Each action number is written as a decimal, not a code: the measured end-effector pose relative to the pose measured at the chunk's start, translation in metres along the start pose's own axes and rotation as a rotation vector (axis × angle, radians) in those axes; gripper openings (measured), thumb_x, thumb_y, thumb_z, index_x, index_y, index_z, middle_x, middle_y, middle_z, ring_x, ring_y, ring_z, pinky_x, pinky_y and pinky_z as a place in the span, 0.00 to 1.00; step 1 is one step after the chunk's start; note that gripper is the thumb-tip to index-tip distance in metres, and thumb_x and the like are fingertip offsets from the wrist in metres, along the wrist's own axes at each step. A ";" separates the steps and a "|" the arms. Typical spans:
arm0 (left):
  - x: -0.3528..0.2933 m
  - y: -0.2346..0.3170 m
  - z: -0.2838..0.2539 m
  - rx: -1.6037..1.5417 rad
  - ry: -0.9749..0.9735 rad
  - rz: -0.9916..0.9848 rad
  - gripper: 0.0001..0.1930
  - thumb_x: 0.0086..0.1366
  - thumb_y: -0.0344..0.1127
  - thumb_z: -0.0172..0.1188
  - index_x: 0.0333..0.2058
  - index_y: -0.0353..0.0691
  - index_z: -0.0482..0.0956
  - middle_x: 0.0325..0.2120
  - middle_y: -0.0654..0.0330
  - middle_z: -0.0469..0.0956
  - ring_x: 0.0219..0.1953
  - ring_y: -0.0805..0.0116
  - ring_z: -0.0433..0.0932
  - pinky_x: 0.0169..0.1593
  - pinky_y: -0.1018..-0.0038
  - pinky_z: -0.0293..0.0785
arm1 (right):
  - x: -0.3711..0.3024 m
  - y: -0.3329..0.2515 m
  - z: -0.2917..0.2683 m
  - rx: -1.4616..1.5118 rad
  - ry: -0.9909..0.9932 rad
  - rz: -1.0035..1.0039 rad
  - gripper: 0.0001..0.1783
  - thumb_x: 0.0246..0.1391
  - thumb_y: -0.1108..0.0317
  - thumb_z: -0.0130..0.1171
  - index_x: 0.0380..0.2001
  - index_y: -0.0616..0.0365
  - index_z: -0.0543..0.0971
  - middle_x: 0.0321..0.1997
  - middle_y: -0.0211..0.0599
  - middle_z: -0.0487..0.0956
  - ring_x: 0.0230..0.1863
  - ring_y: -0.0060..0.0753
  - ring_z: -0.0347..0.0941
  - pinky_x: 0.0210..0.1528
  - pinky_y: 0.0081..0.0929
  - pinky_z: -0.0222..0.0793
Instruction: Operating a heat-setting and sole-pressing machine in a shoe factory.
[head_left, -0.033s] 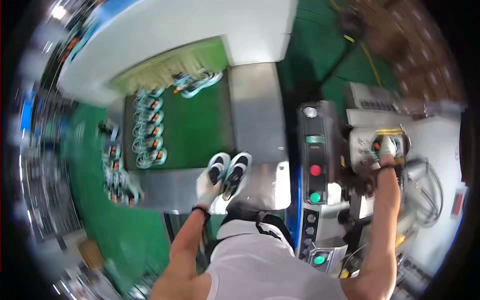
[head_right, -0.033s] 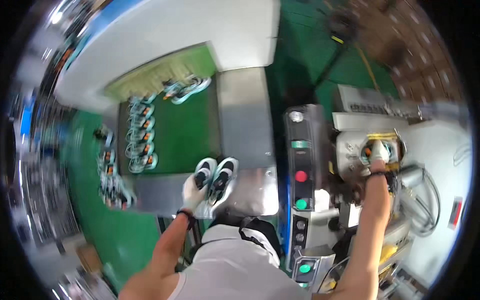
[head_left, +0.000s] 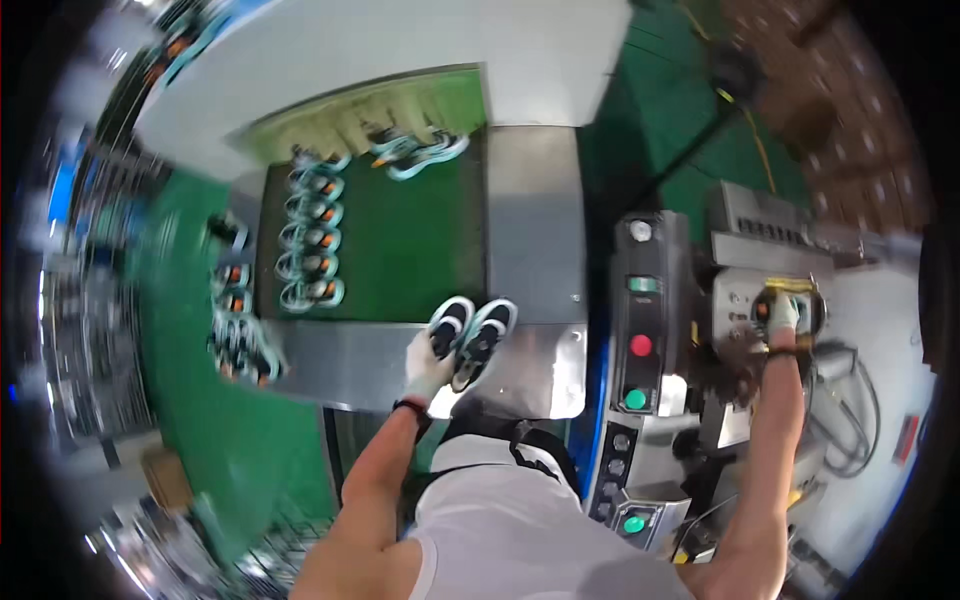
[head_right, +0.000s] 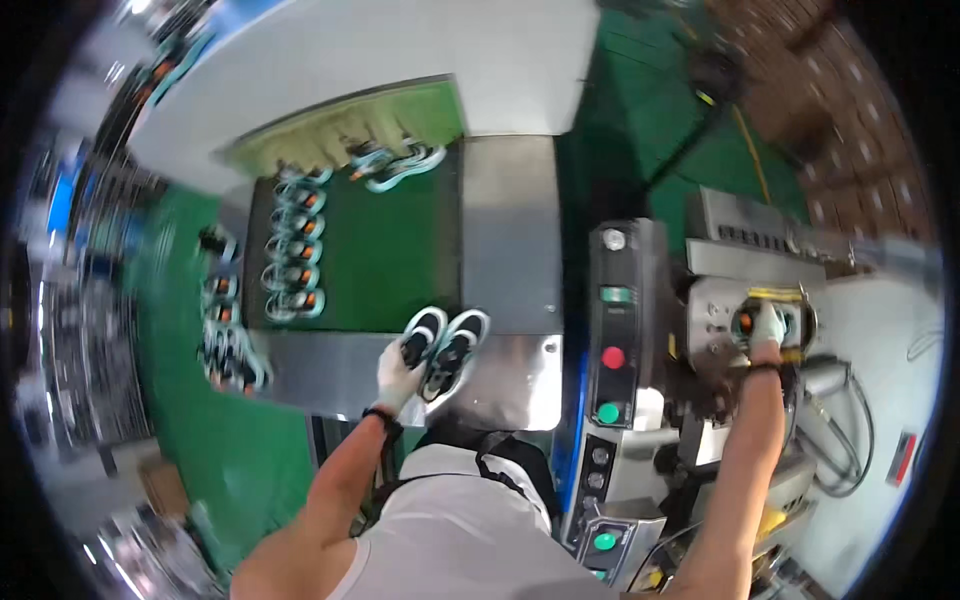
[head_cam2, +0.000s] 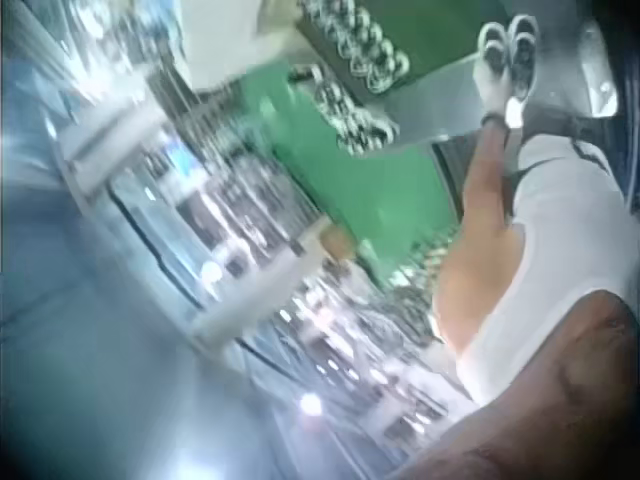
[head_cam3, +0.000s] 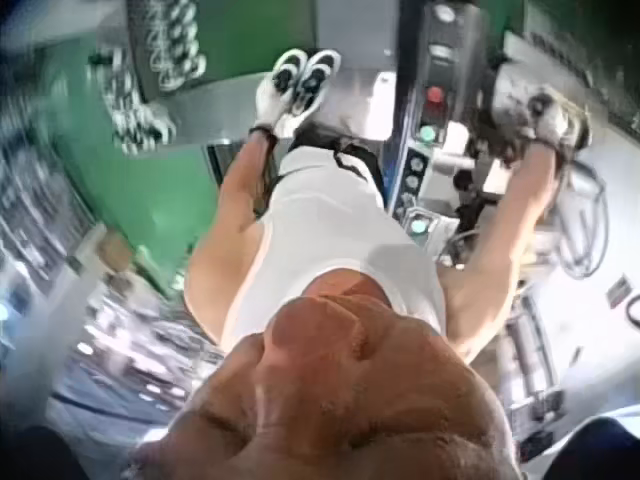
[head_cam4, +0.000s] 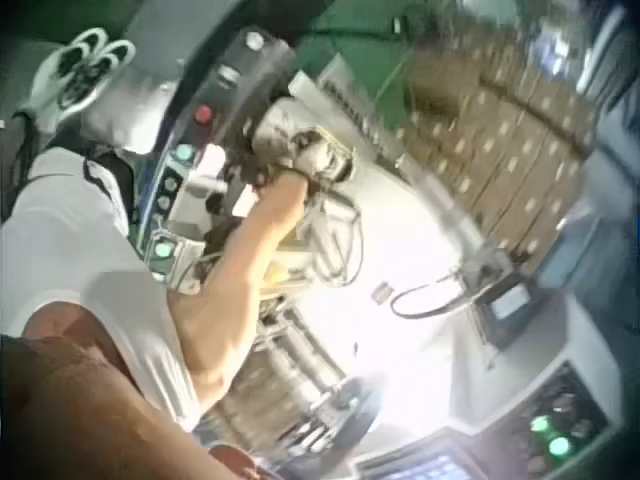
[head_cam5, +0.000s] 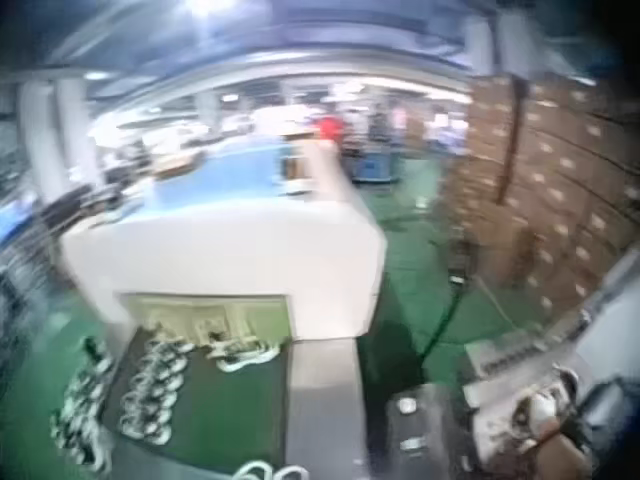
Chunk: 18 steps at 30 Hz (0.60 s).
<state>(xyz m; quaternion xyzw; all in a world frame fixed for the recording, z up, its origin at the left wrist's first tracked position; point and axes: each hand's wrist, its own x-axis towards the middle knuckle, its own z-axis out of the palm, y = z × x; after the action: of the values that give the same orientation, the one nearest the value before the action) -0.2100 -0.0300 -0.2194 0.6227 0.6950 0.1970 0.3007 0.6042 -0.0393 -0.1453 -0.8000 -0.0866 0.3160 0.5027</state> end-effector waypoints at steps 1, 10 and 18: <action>0.007 0.008 0.019 -0.133 -0.021 -0.001 0.30 0.51 0.37 0.72 0.53 0.34 0.74 0.45 0.42 0.80 0.48 0.44 0.80 0.54 0.57 0.76 | 0.007 -0.019 -0.064 0.068 -0.064 0.058 0.21 0.60 0.54 0.61 0.48 0.58 0.81 0.44 0.29 0.81 0.40 0.28 0.76 0.46 0.30 0.75; 0.008 -0.104 -0.092 -0.325 0.038 -0.166 0.38 0.63 0.43 0.68 0.66 0.33 0.61 0.61 0.43 0.68 0.60 0.51 0.72 0.64 0.60 0.68 | -0.384 0.049 0.188 -0.730 0.219 -0.954 0.38 0.59 0.63 0.61 0.68 0.66 0.62 0.72 0.60 0.61 0.74 0.53 0.59 0.74 0.44 0.57; 0.139 -0.276 -0.200 0.191 0.493 -0.194 0.31 0.66 0.48 0.63 0.59 0.32 0.68 0.54 0.36 0.68 0.58 0.37 0.69 0.61 0.54 0.68 | -0.403 0.155 0.211 -1.403 0.135 -0.475 0.60 0.44 0.55 0.73 0.71 0.73 0.51 0.76 0.72 0.48 0.78 0.67 0.41 0.78 0.52 0.37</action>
<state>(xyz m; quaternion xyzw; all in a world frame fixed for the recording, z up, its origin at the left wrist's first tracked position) -0.5554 0.0862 -0.2740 0.5121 0.8189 0.2467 0.0799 0.1350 -0.1392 -0.1716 -0.9106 -0.4073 0.0194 -0.0673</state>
